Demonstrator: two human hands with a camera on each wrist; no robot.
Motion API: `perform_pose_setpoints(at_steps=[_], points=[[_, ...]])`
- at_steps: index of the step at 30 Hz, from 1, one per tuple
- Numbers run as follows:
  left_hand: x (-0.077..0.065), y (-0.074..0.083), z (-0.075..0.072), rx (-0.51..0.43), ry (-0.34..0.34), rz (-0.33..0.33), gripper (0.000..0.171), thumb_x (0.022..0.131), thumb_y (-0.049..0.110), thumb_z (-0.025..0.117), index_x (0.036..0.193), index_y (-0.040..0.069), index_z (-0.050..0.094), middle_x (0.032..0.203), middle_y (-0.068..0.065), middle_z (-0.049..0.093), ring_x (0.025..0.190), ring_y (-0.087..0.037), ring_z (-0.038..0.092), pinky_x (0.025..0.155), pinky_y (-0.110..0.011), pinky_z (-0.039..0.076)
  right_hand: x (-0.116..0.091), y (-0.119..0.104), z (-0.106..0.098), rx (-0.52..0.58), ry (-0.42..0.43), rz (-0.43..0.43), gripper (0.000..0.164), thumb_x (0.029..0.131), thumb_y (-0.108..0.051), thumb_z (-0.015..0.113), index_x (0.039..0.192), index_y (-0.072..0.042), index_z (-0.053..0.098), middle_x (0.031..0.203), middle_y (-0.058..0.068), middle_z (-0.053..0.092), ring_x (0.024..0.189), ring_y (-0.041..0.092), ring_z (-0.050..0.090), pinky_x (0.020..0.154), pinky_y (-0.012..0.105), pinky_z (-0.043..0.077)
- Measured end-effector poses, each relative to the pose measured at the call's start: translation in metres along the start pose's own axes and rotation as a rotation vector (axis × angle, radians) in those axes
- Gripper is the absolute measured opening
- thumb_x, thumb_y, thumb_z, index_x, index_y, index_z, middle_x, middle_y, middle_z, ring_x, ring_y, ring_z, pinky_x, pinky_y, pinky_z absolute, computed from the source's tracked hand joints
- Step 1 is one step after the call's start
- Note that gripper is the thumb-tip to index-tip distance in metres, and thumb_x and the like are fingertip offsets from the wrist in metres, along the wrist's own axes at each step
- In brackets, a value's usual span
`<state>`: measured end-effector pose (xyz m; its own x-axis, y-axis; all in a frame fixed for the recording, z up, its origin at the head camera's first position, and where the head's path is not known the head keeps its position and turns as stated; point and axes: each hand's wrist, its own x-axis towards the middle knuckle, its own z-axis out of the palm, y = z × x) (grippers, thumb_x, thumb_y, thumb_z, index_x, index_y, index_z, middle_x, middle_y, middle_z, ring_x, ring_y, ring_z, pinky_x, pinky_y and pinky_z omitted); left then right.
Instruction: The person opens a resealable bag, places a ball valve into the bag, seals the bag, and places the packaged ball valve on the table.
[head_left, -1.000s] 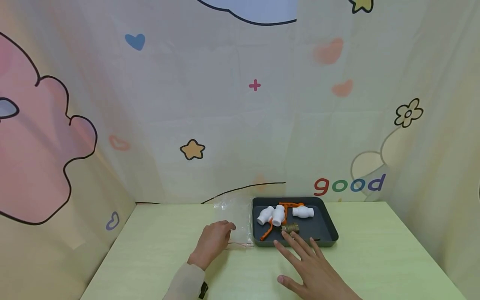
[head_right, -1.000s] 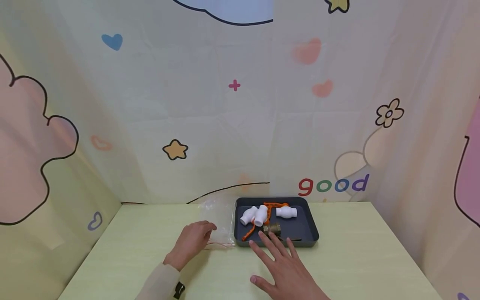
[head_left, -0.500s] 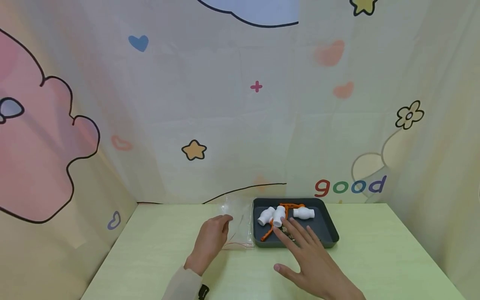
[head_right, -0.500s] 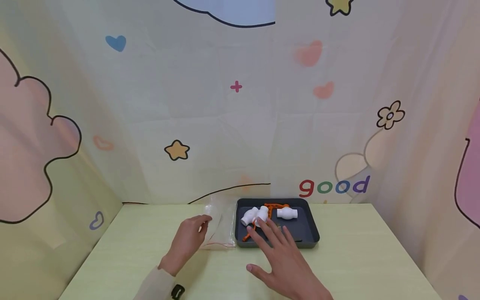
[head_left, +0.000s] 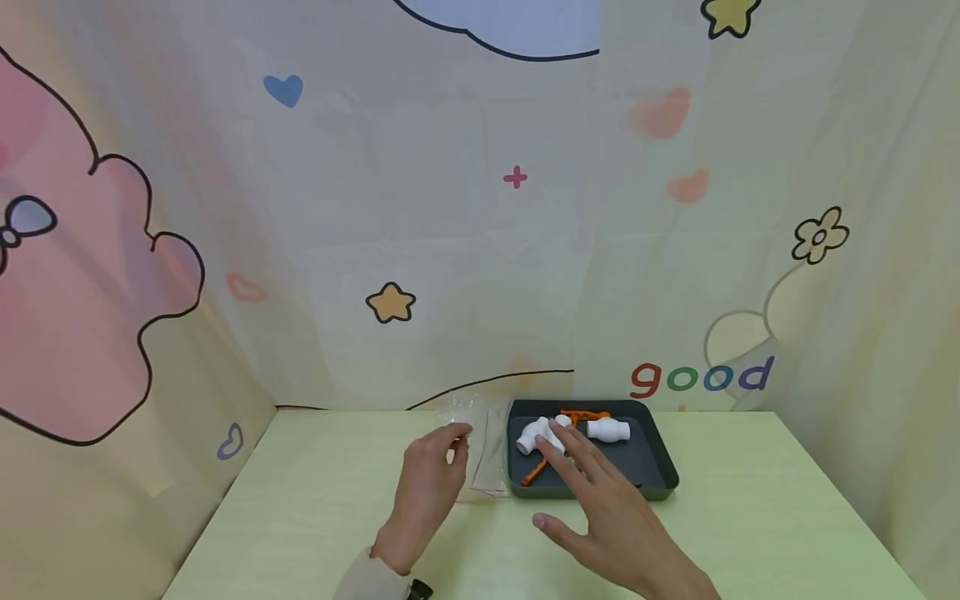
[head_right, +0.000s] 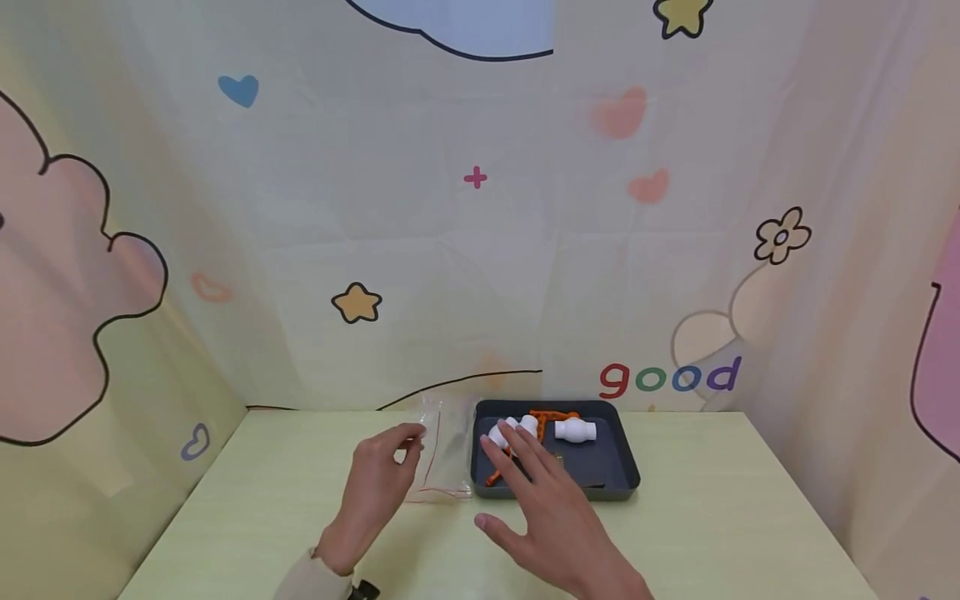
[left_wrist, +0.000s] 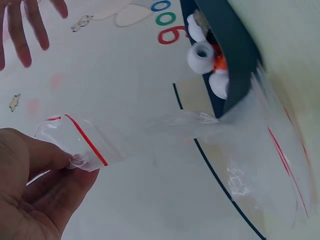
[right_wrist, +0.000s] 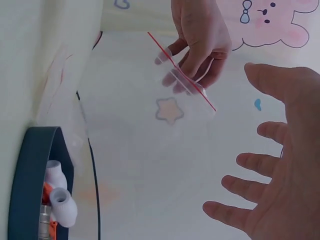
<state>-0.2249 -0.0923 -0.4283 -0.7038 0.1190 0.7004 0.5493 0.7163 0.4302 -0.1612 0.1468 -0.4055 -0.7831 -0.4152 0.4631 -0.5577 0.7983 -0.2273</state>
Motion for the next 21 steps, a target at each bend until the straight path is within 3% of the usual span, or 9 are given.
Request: perform_pose_setpoints(at_steps=[7,14,21], points=[[0.001,0.021,-0.003,-0.068,0.06,-0.01,0.017,0.083,-0.005,0.071,0.097,0.004,0.073,0.09,-0.008,0.076,0.075,-0.013,0.072,0.065,-0.028,0.059,0.003,-0.01,-0.004,0.039,0.06,-0.002,0.086,0.085,-0.047,0.073,0.155,-0.036,0.024,0.162,-0.006,0.026,0.145,0.024,0.036,0.096,0.048,0.053],[-0.001,0.035,0.0,-0.148,0.094,-0.036,0.018,0.082,-0.006,0.071,0.096,0.005,0.073,0.089,-0.006,0.076,0.076,-0.013,0.073,0.054,-0.012,0.051,0.007,-0.017,-0.002,0.131,0.104,0.04,0.085,0.084,-0.038,0.076,0.154,-0.034,0.028,0.157,-0.004,0.037,0.136,0.023,0.049,0.095,0.048,0.054],[-0.003,0.044,0.005,-0.206,0.134,-0.044,0.018,0.082,-0.006,0.071,0.095,0.007,0.073,0.089,-0.005,0.076,0.073,-0.012,0.073,0.053,-0.01,0.05,0.009,-0.022,0.006,0.127,0.255,0.044,0.074,0.08,-0.03,0.08,0.145,-0.025,0.046,0.144,-0.003,0.052,0.125,0.019,0.059,0.091,0.041,0.056]])
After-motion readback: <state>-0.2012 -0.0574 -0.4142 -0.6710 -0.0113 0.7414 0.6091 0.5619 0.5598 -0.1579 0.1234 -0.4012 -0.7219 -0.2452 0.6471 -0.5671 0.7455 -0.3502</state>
